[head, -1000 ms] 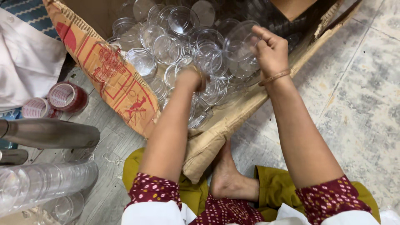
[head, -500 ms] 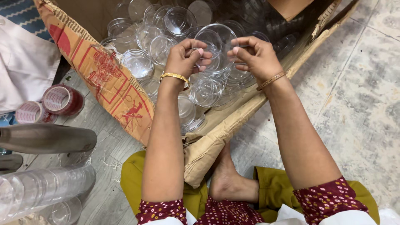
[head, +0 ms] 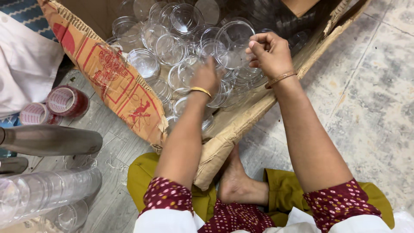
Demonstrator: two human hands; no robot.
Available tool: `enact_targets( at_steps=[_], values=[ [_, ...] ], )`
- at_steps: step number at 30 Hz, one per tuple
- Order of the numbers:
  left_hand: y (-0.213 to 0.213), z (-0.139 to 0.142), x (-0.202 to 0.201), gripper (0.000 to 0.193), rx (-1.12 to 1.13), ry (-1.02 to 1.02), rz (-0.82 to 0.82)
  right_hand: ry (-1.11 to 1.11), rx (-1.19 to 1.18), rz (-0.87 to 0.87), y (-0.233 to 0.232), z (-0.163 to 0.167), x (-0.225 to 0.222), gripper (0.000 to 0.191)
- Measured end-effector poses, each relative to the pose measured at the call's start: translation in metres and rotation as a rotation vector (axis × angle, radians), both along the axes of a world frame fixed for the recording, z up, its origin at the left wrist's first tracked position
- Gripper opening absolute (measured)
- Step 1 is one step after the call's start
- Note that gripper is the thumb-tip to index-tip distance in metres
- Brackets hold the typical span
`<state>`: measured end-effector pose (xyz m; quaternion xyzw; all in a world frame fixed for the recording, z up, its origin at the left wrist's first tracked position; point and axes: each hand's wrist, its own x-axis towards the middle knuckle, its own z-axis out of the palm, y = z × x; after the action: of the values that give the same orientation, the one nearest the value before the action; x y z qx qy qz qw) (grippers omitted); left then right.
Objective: The person sits on the floor and wraps clear plastic containers in white plastic bags one at a time, then places the wrapped containers into a large cardboard box filled with similar containers, stacking and arranging them by hand.
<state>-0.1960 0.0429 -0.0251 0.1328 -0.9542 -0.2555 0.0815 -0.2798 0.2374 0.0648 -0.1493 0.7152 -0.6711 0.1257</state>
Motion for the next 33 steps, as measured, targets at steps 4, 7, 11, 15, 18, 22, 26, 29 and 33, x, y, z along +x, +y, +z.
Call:
enact_targets(
  at_steps=[4, 7, 11, 15, 18, 22, 26, 29, 33],
  values=[
    [0.015, -0.04, 0.003, 0.06, -0.217, -0.208, -0.238, 0.076, 0.01, -0.023, 0.001, -0.005, 0.004, 0.013],
    [0.007, -0.04, 0.004, 0.042, -0.132, -0.215, -0.155, 0.106, 0.026, -0.054, 0.0, -0.004, 0.006, 0.013],
    [-0.02, -0.004, 0.005, 0.031, -0.057, -0.083, 0.168, 0.129, 0.034, -0.113, 0.0, 0.0, 0.005, 0.013],
    [-0.038, 0.057, 0.011, 0.031, 0.506, 0.273, 0.447, 0.114, -0.193, -0.167, 0.003, 0.005, 0.001, 0.016],
    [-0.04, 0.082, 0.033, 0.037, 1.072, 0.551, 0.306, 0.119, -0.32, -0.205, 0.008, 0.004, -0.002, 0.019],
    [-0.042, 0.076, 0.054, 0.036, 1.331, 0.6, 0.248, 0.118, -0.388, -0.199, 0.009, -0.003, -0.005, 0.021],
    [-0.041, 0.039, 0.052, 0.032, 1.343, 0.599, 0.39, 0.093, -0.361, -0.19, -0.001, -0.001, -0.001, 0.024],
    [-0.028, 0.002, 0.055, 0.026, 1.234, 0.63, 0.371, 0.234, -0.257, -0.162, -0.011, 0.011, 0.016, 0.036],
    [-0.034, -0.023, 0.06, 0.022, 1.388, 0.521, 0.469, 0.913, 0.128, -0.231, -0.014, 0.023, 0.062, 0.043]
  ],
)
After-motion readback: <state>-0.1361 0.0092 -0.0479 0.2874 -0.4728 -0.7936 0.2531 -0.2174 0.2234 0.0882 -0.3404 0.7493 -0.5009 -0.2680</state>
